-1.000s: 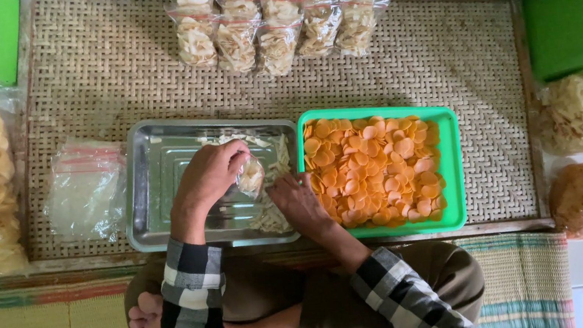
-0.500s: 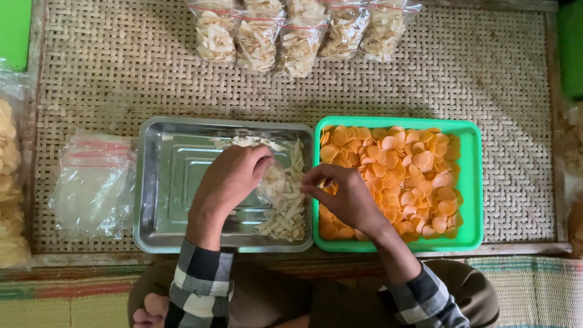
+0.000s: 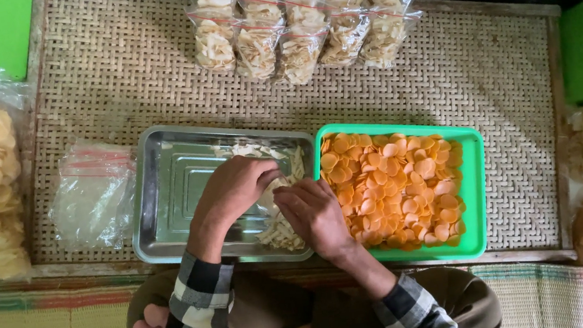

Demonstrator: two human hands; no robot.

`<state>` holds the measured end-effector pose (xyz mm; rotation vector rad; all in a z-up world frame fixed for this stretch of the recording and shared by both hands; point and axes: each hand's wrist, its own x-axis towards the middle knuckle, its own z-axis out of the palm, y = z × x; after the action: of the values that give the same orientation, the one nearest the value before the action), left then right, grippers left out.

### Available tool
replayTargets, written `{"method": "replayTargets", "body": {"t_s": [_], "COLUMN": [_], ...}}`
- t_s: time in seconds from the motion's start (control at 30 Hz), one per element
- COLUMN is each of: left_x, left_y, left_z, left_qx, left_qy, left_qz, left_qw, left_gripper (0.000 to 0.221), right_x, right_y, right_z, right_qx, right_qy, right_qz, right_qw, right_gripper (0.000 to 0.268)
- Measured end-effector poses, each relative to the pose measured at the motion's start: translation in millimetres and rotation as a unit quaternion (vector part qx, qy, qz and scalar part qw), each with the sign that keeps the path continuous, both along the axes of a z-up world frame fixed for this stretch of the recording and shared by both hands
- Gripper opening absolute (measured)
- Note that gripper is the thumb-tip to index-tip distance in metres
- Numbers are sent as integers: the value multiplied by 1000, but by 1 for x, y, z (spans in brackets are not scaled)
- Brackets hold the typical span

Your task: The person sits on a mat and packs dried fruit slices from a green tray into small plastic bags. They fill each bag by hand, seal it, and place it with other completed bags. The person repeats this process for multiple bags.

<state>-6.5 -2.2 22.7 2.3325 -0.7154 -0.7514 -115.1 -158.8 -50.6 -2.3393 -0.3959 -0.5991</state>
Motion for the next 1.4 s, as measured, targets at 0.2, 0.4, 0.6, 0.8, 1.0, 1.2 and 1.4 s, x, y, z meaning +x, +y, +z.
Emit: {"method": "replayTargets", "body": {"t_s": [0.2, 0.4, 0.6, 0.8, 1.0, 1.2, 1.4], "left_x": [9, 13, 13, 15, 12, 13, 12], "left_y": [6, 10, 9, 12, 11, 12, 6], "left_z": [0, -18, -13, -15, -15, -19, -18], "left_qx": [-2, -3, -7, -14, -30, -33, -49], "left_qy": [-3, -10, -11, -8, -4, 23, 36], "left_qz": [19, 19, 23, 28, 34, 33, 29], "left_qw": [1000, 1000, 1000, 999, 999, 999, 998], "left_gripper": [21, 21, 20, 20, 22, 21, 22], "right_x": [17, -10, -12, -7, 6, 12, 12], "right_y": [-53, -41, -21, -29, -38, -52, -49], "right_z": [1, -72, -72, -76, -31, 28, 45], "right_qx": [78, -185, -308, -272, -97, 179, 137], "right_qy": [111, 217, 212, 171, 252, 306, 113], "right_qz": [-47, 48, 74, 90, 146, 141, 11], "right_qw": [990, 957, 925, 943, 952, 924, 984], "right_gripper": [14, 19, 8, 12, 11, 17, 18]}}
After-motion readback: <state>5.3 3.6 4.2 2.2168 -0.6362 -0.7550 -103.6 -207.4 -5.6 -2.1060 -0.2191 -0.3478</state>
